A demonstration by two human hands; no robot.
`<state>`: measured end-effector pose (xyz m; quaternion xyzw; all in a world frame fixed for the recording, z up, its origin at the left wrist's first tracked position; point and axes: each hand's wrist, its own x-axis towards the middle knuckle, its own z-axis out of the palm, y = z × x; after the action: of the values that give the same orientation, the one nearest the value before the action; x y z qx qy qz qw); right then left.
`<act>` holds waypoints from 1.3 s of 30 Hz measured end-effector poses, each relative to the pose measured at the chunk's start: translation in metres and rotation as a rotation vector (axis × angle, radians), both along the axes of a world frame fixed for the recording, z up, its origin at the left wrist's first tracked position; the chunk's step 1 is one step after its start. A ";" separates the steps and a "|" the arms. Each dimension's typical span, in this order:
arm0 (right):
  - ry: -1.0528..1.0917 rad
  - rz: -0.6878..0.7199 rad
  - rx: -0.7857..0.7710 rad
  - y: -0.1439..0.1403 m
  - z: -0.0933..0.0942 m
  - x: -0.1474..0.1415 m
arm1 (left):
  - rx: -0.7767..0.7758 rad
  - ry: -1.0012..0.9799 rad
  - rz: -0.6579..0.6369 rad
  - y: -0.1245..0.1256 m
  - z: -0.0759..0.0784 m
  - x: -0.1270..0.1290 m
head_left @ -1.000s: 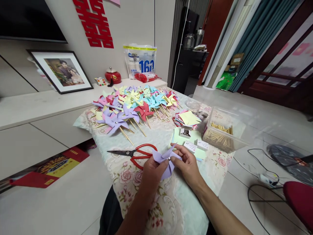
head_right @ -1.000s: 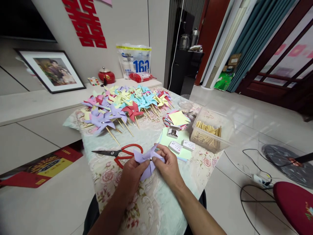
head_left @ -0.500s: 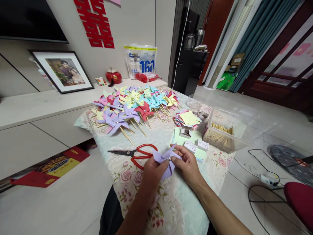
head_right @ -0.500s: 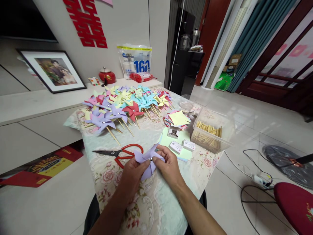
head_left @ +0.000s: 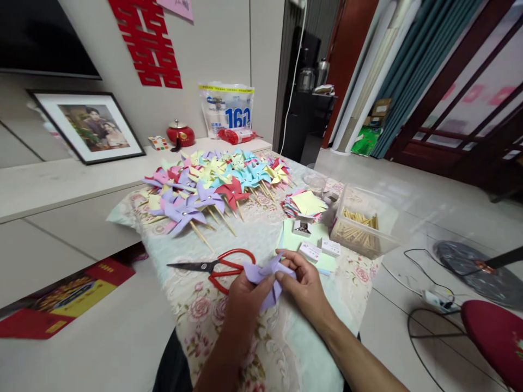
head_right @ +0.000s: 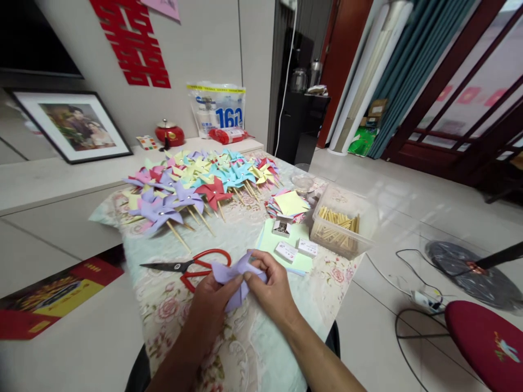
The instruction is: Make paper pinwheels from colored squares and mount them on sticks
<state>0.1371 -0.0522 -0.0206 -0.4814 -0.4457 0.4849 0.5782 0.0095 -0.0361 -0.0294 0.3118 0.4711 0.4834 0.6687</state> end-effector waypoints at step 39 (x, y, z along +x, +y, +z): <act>-1.727 0.281 -0.456 0.109 0.070 0.273 | 0.023 0.005 0.079 0.002 -0.013 0.004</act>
<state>0.4100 0.0569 0.0492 -0.7219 -0.6723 0.0974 -0.1315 0.0132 -0.0339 -0.0428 0.3018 0.4794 0.5141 0.6441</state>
